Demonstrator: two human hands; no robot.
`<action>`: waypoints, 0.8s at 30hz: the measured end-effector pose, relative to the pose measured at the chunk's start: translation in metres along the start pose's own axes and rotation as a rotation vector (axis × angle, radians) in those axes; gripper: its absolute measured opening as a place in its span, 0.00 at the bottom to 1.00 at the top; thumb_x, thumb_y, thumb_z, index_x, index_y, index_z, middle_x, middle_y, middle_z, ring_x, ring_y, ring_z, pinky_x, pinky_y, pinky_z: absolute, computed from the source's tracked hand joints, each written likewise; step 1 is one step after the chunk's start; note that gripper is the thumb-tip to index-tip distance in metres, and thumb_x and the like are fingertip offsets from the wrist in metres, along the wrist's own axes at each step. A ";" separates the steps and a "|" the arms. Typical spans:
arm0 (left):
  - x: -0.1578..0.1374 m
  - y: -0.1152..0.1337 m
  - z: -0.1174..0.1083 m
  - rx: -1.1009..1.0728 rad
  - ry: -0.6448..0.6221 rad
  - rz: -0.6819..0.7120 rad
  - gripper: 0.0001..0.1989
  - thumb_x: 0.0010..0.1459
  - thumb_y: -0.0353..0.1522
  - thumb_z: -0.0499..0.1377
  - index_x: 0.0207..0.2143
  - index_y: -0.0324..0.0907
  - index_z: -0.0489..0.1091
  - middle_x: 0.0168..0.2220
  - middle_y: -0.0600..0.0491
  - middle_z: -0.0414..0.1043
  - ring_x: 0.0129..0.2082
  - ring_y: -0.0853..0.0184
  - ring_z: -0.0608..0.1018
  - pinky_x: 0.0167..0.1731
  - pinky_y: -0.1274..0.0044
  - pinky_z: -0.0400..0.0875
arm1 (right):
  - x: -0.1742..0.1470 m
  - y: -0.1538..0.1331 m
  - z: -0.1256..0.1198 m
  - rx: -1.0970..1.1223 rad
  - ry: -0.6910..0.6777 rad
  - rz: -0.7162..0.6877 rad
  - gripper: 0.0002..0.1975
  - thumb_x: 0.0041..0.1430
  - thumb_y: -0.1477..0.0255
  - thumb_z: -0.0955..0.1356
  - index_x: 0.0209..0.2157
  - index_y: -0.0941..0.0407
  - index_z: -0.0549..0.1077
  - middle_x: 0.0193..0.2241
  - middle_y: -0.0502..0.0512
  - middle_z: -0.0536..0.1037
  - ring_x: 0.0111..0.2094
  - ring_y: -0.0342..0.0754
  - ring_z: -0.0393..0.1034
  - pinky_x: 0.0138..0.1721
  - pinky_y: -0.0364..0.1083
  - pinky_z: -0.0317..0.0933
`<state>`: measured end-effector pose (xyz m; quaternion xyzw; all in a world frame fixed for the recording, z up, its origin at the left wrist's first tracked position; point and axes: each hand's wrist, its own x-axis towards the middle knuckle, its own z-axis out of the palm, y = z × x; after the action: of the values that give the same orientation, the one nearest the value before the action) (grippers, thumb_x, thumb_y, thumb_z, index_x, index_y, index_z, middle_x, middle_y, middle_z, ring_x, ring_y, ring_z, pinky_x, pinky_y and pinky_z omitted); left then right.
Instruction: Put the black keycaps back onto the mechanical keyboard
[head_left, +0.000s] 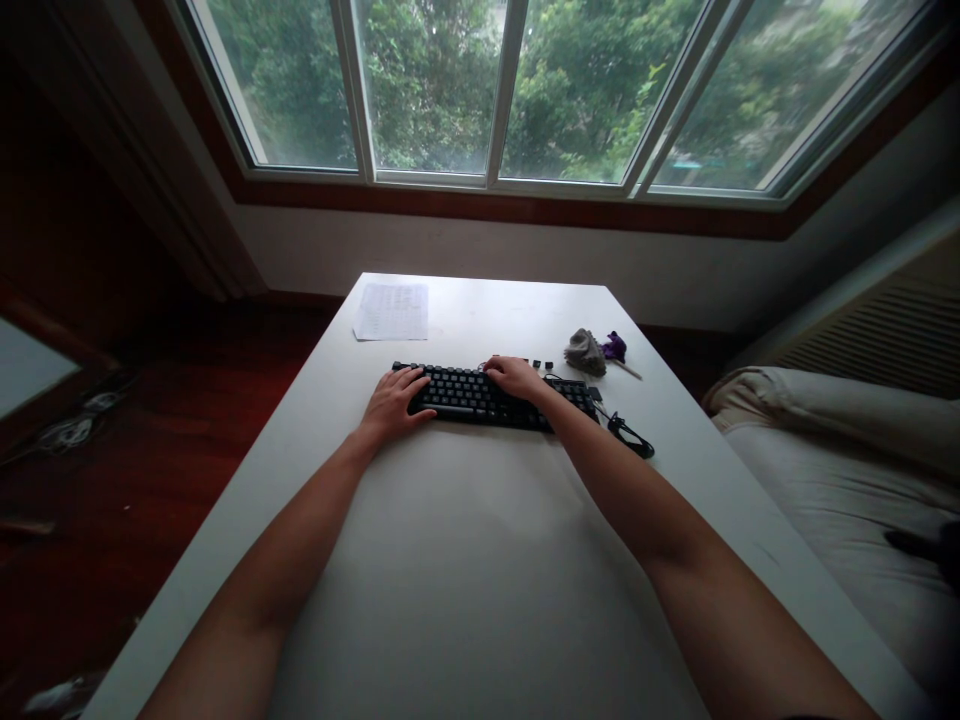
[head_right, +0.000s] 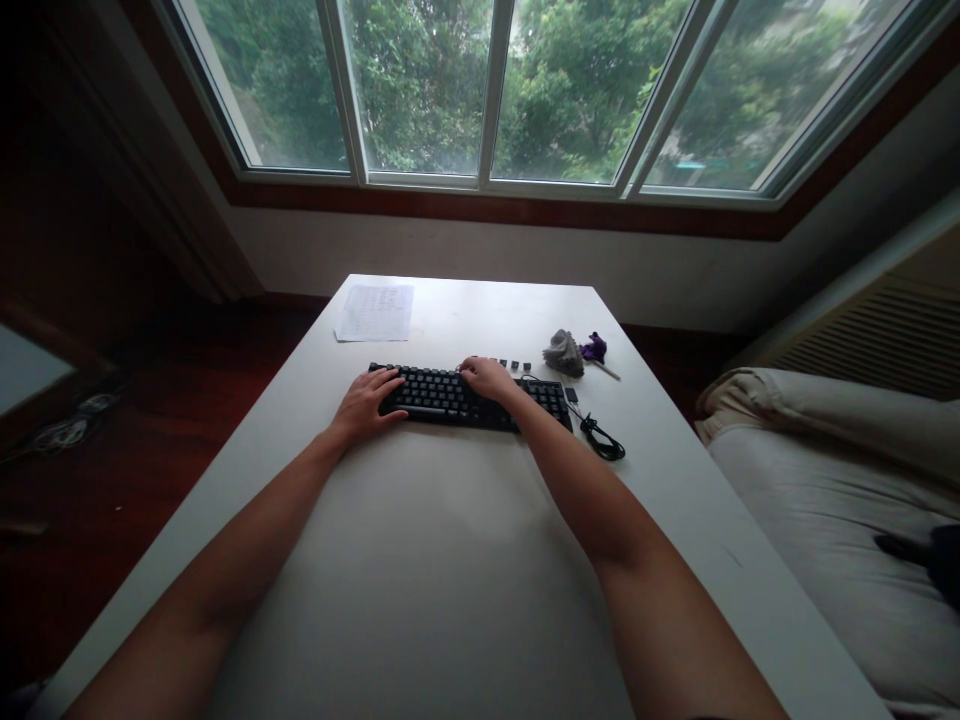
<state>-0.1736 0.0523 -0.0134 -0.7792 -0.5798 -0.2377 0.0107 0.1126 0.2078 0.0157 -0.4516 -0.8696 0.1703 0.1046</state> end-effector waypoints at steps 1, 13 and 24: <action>0.000 0.000 0.000 0.002 0.000 0.001 0.34 0.60 0.51 0.62 0.65 0.50 0.65 0.68 0.48 0.61 0.69 0.50 0.60 0.69 0.54 0.50 | 0.000 0.000 0.002 0.013 0.010 0.002 0.15 0.68 0.69 0.63 0.48 0.50 0.79 0.49 0.52 0.82 0.50 0.49 0.74 0.49 0.43 0.63; 0.002 0.004 0.001 0.011 -0.006 0.004 0.34 0.60 0.51 0.62 0.65 0.49 0.65 0.68 0.48 0.61 0.69 0.50 0.60 0.69 0.54 0.50 | -0.002 -0.011 0.023 -0.171 0.156 0.087 0.15 0.70 0.71 0.60 0.46 0.53 0.77 0.48 0.58 0.80 0.50 0.53 0.72 0.49 0.46 0.61; 0.000 0.004 0.001 0.011 0.000 0.000 0.34 0.60 0.51 0.61 0.65 0.50 0.65 0.68 0.48 0.61 0.69 0.51 0.60 0.69 0.54 0.49 | -0.002 -0.014 0.015 -0.239 0.058 0.019 0.15 0.71 0.71 0.59 0.48 0.52 0.76 0.47 0.61 0.78 0.50 0.54 0.69 0.47 0.47 0.61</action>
<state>-0.1696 0.0513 -0.0134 -0.7791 -0.5812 -0.2344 0.0152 0.0981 0.1961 0.0068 -0.4737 -0.8760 0.0536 0.0735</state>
